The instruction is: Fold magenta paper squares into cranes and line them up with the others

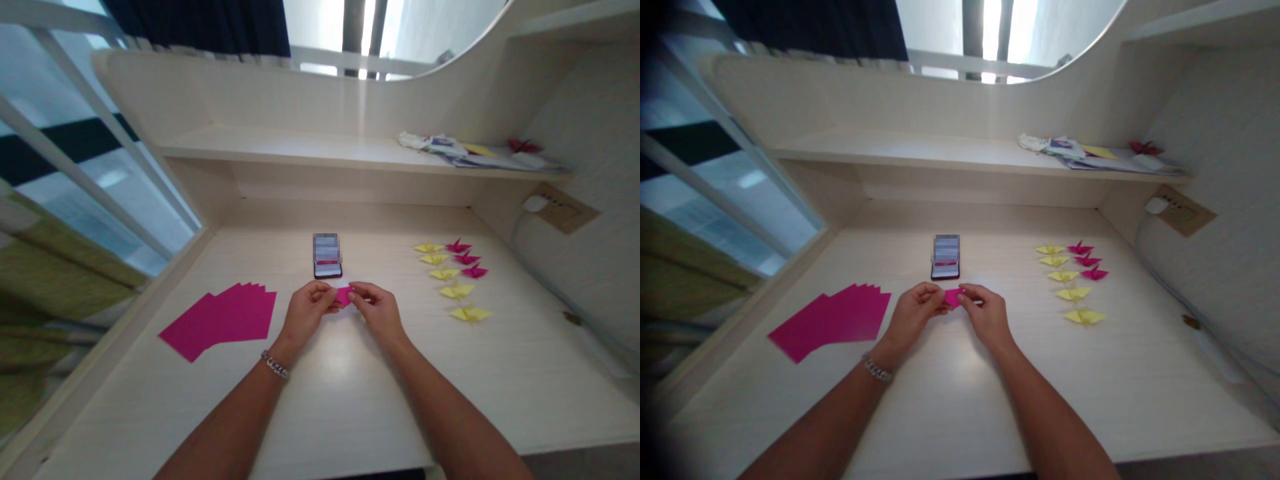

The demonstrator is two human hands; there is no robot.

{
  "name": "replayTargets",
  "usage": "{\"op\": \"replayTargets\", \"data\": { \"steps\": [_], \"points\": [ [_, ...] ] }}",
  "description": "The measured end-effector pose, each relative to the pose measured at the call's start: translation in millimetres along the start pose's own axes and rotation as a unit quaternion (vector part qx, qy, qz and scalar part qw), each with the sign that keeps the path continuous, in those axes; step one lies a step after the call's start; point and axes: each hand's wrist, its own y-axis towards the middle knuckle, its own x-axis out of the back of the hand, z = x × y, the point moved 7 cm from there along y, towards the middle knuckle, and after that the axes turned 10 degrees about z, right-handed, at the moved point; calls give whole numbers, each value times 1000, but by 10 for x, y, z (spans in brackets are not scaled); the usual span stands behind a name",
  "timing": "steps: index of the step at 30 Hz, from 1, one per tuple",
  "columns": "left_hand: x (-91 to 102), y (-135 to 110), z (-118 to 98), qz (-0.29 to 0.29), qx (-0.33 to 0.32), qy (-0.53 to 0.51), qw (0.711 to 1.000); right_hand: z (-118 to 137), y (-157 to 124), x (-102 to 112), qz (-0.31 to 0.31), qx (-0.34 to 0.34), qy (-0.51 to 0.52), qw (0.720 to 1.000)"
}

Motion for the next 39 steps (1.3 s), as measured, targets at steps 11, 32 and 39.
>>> {"op": "replayTargets", "data": {
  "steps": [11, 32, 39],
  "points": [
    [-43, -2, -58, 13, -27, 2, 1000, 177, -57, 17, -36, 71, -69, 994],
    [-76, -36, -156, 36, -56, 80, 995, 84, -9, -178, 84, -3, 145, 986],
    [-63, -30, -121, 45, -43, 64, 996, 106, -18, -197, 93, -14, 151, 984]
  ]
}}
